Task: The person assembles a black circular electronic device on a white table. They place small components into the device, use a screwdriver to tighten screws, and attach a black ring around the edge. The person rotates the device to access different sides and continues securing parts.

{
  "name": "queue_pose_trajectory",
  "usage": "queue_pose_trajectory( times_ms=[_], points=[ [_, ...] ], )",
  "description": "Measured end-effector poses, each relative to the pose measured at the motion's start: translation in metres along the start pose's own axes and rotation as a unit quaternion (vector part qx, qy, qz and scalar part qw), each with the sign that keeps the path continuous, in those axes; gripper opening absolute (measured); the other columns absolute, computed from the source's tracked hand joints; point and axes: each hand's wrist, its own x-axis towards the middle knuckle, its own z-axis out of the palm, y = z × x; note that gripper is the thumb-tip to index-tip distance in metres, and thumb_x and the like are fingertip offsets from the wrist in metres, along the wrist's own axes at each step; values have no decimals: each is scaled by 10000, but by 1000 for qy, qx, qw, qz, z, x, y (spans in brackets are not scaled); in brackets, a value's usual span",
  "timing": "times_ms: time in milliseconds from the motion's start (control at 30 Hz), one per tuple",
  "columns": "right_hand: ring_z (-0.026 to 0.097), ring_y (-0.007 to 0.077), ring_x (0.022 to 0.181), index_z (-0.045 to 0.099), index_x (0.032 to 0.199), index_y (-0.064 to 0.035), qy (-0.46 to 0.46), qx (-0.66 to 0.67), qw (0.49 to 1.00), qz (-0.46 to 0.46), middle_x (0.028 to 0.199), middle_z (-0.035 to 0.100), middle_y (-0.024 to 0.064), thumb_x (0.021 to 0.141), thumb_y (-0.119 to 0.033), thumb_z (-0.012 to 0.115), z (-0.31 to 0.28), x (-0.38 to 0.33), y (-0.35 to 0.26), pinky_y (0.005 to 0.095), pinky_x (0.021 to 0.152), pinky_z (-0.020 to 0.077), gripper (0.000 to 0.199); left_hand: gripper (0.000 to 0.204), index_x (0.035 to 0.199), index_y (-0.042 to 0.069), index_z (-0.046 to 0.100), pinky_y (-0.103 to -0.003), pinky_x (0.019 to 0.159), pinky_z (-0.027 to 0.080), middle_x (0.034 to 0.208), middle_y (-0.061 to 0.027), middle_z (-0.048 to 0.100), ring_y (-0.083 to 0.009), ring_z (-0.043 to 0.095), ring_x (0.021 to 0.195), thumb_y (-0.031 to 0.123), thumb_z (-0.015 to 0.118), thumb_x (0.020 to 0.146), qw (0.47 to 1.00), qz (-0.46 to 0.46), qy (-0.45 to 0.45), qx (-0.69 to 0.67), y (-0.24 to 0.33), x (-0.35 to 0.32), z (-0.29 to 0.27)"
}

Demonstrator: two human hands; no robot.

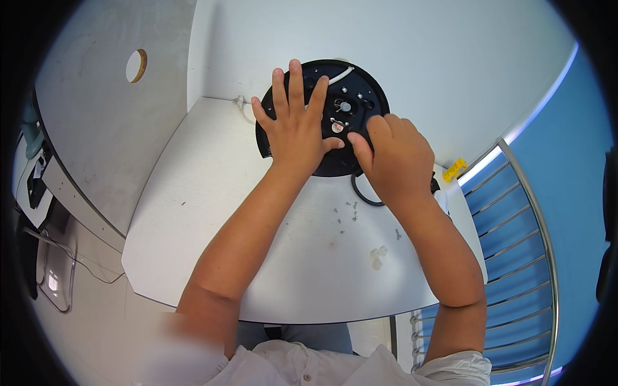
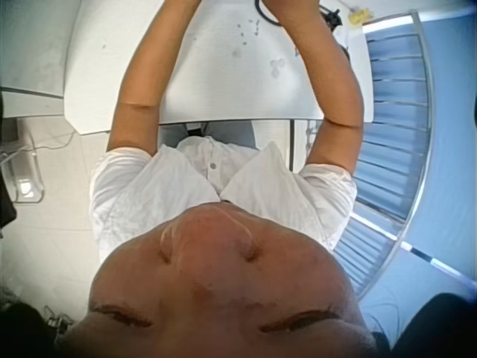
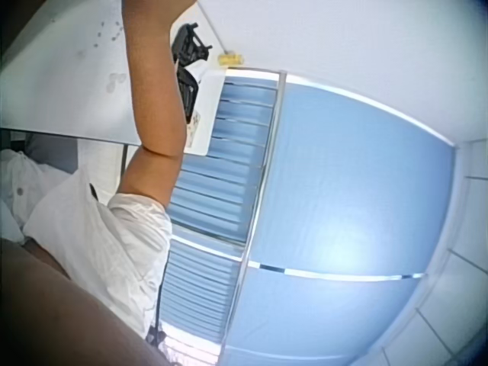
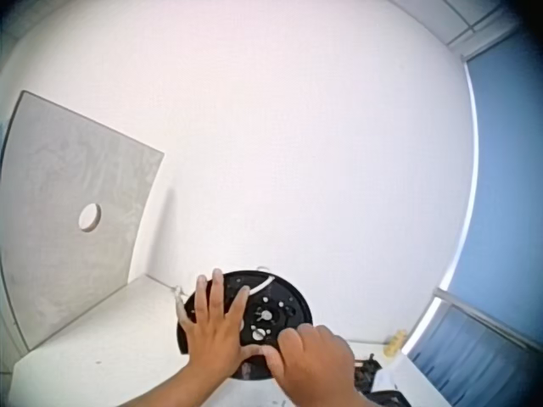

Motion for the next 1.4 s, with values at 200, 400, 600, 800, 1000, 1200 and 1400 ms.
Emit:
queue_pose_trajectory(
  times_ms=[200,400,600,800,1000,1200,1400],
  points=[
    [501,182,573,533,817,-121,-28,18,998,-50,673,459,10,811,-233,699,4,-1,4,312,462,383,200,1081,1371,234,442,-685,1012,146,1573,-142,131,-349,74,1447,451,903,419,999,10,37,6,0,0,6],
    [531,193,592,500,841,-106,-54,74,996,6,707,497,20,833,-253,688,-7,0,-3,318,479,399,239,1075,1410,260,395,-697,1019,149,1578,-132,75,-361,54,1447,400,906,475,1000,-9,-17,-22,1,-1,-4],
    [548,189,630,468,846,-100,-135,-36,990,32,735,532,35,806,-349,713,-9,-2,-1,312,500,393,351,1083,1370,234,440,-680,1011,167,1575,-141,118,-351,76,1445,446,908,417,1000,0,11,-11,0,-1,0],
    [551,196,656,463,879,-106,-107,-22,993,47,756,544,41,800,-360,717,-9,1,-1,333,549,393,368,1086,1372,233,439,-682,1011,170,1576,-138,114,-350,73,1446,433,911,416,1000,-4,10,-12,0,0,-1],
    [547,195,662,473,882,-111,-94,-20,995,6,772,550,36,819,-324,705,-12,1,-1,336,553,385,321,1081,1371,231,440,-684,1009,170,1575,-140,119,-351,74,1447,432,910,418,1000,-4,5,-19,-1,0,-3],
    [560,189,697,468,868,-105,-214,-82,970,80,796,561,49,819,-280,710,-8,3,-3,337,551,390,303,1092,1375,236,429,-686,1020,157,1574,-138,124,-348,71,1448,445,907,416,1000,-8,5,-18,0,0,-2],
    [554,209,591,475,838,-100,-73,73,994,25,707,551,45,842,-370,680,-12,3,-2,335,510,387,339,1094,1387,241,417,-691,1021,155,1576,-136,105,-348,61,1450,432,908,428,1000,-13,-14,-23,2,1,-5]
  ],
)
